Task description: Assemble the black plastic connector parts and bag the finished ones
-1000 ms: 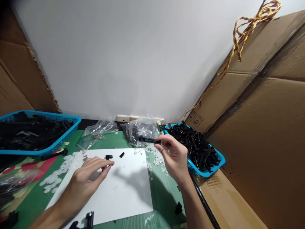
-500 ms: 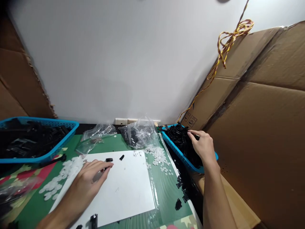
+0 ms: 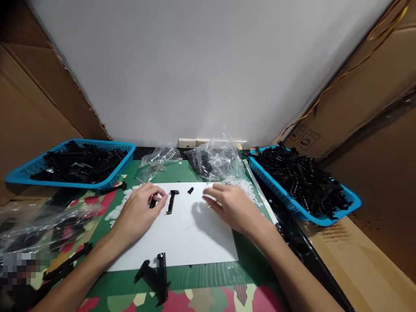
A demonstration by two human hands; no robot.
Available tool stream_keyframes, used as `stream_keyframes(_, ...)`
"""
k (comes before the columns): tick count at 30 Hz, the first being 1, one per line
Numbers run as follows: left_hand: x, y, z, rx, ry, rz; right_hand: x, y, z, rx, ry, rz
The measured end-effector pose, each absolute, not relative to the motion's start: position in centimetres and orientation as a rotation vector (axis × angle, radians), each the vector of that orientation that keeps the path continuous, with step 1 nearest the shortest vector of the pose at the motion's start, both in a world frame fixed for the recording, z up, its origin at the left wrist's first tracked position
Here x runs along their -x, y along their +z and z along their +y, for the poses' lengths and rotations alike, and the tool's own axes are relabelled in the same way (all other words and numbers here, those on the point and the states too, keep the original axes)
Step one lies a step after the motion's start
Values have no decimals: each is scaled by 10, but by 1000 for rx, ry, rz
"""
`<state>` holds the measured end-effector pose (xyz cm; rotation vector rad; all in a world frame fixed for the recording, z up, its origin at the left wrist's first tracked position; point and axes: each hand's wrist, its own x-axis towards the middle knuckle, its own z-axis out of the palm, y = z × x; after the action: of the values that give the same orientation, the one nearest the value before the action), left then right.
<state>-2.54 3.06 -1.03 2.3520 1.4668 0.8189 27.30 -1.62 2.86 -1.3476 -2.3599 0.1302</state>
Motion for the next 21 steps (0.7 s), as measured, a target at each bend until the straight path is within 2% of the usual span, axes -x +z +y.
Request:
stream_keyframes(5,19,-10,20,-2509,682,1458,-242,0,-23,1310,260,-2500)
stream_keyframes(14,17,-3,19,-2376,726,1398,-243,-9,-19,1461,565,-2034)
stream_keyframes(21,16,2,14,-2386,789,1125,-237,-10,-19,1403,903,-1742)
